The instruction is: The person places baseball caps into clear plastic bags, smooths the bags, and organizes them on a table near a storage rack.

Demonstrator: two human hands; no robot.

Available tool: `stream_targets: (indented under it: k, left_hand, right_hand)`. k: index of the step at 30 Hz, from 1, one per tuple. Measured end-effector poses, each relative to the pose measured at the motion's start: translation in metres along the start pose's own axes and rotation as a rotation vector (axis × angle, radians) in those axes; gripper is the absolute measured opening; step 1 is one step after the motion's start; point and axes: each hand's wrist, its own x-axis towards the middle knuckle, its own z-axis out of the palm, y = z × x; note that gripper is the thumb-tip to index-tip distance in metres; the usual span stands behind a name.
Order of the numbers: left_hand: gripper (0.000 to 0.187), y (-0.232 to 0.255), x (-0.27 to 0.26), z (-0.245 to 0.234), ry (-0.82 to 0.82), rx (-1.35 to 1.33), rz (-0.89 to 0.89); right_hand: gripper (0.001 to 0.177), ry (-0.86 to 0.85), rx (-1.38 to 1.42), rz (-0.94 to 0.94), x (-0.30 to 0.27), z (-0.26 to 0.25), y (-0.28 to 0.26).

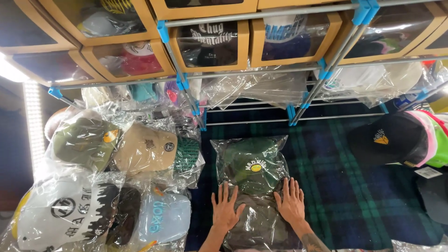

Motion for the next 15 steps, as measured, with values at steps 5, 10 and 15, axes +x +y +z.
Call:
stream_targets:
  k: [5,10,15]
  left_hand:
    - [0.058,-0.03,0.019,0.051,0.495,-0.127,-0.079]
    - [0.062,-0.038,0.043,0.029,0.55,-0.333,-0.23]
    - [0.048,-0.039,0.026,-0.038,0.339,-1.283,-0.2]
  right_hand:
    - [0.089,-0.053,0.333,0.213,0.012,-0.015,0.001]
    - [0.083,-0.307,0.683,0.56,0.04,-0.061,-0.013]
    - [0.055,-0.15,1.248,0.413,0.046,-0.089,0.01]
